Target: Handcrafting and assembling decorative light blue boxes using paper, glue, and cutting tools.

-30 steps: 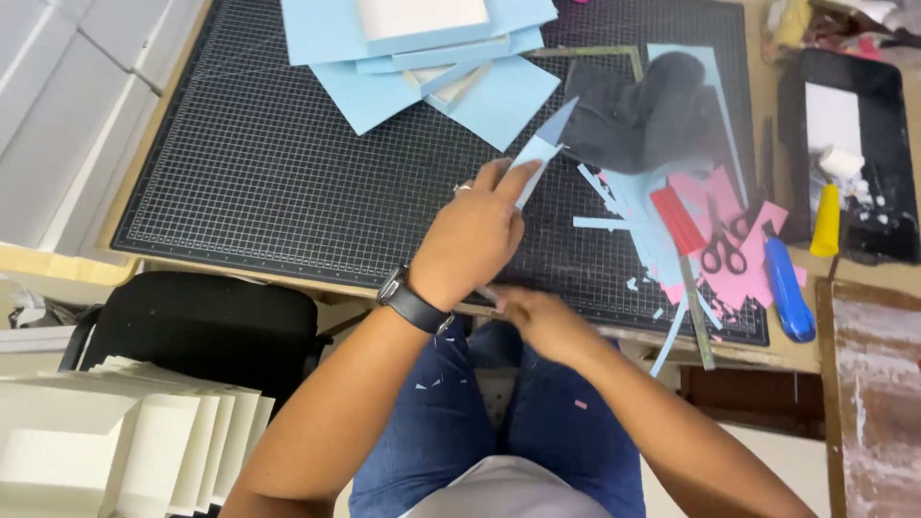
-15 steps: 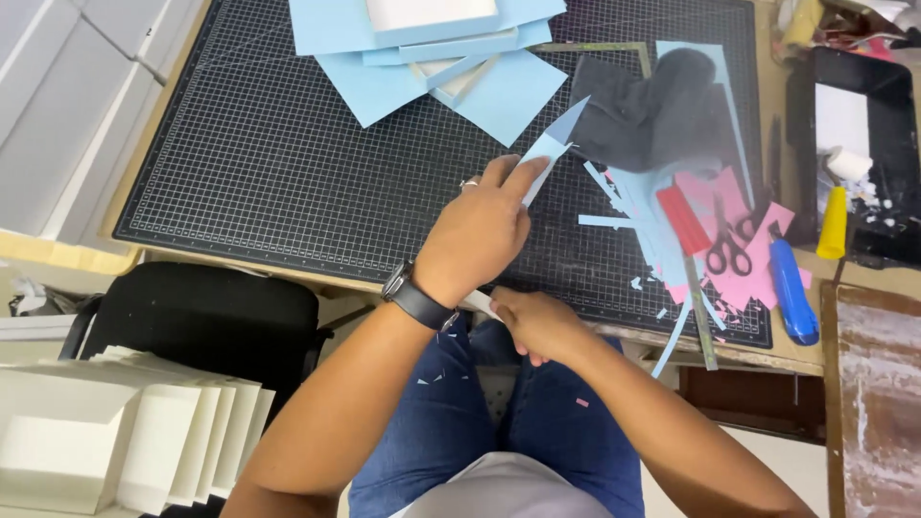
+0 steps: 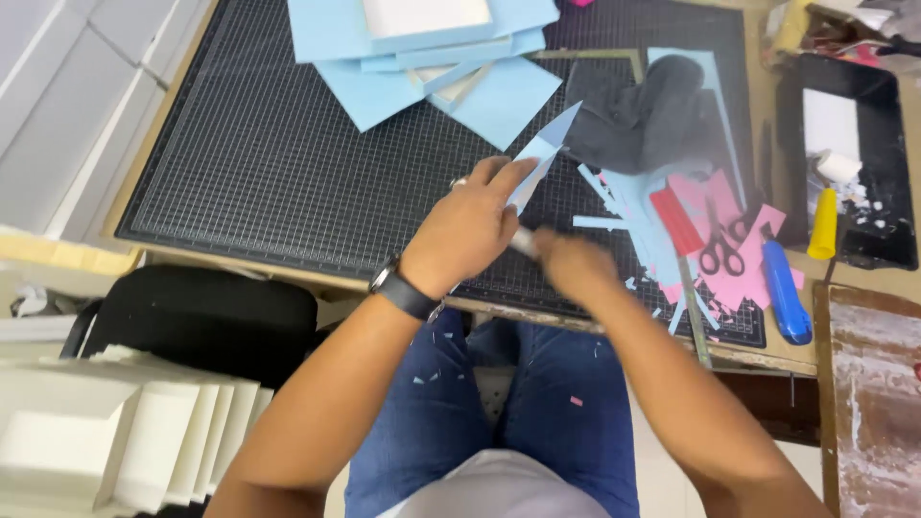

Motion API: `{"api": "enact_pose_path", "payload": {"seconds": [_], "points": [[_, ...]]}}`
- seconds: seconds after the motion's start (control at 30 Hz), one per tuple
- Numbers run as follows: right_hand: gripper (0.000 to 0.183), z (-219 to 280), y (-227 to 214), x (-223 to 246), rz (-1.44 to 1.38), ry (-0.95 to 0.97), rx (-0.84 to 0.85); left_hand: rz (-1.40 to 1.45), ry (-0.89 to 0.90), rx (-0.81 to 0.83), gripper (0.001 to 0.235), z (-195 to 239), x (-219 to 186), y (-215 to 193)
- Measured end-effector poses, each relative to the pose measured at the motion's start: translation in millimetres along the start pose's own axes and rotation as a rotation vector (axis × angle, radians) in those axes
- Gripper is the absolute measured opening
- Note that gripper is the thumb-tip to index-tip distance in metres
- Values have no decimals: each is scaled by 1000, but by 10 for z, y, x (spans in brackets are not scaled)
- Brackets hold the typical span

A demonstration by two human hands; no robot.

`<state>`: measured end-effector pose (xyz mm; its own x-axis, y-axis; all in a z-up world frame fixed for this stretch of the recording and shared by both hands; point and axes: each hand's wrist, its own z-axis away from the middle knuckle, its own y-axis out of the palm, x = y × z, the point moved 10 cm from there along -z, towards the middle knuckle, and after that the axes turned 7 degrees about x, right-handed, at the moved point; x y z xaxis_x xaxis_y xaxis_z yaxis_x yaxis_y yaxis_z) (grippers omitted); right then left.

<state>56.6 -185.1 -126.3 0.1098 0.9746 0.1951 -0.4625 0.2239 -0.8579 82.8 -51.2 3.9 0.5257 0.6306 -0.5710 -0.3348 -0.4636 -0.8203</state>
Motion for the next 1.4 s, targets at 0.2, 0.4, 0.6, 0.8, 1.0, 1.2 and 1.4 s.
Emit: {"api": "enact_pose_path", "payload": {"seconds": [0.2,0.4,0.6,0.8,1.0,1.2,1.4], "points": [[40,173,41,29,66,-74,-346,-17,21,-30,53,-9,22,13],[41,74,34,-155,70,11,-388,-38,14,1,54,-13,-26,0],[38,78,304,51,99,19,-247,-40,4,4,58,-56,-8,31],[37,628,526,473,-319,-122,124,-388,-69,-77,54,-62,-24,-30],[42,696,106,-385,-749,10,-170,-89,-334,-219,54,58,1054,-326],[49,866,456,-978,-1062,66,-344,471,-673,-305,73,845,1980,524],[38,767,1048,-954,-1626,49,-262,-7,-230,-365,63,824,600,287]]}}
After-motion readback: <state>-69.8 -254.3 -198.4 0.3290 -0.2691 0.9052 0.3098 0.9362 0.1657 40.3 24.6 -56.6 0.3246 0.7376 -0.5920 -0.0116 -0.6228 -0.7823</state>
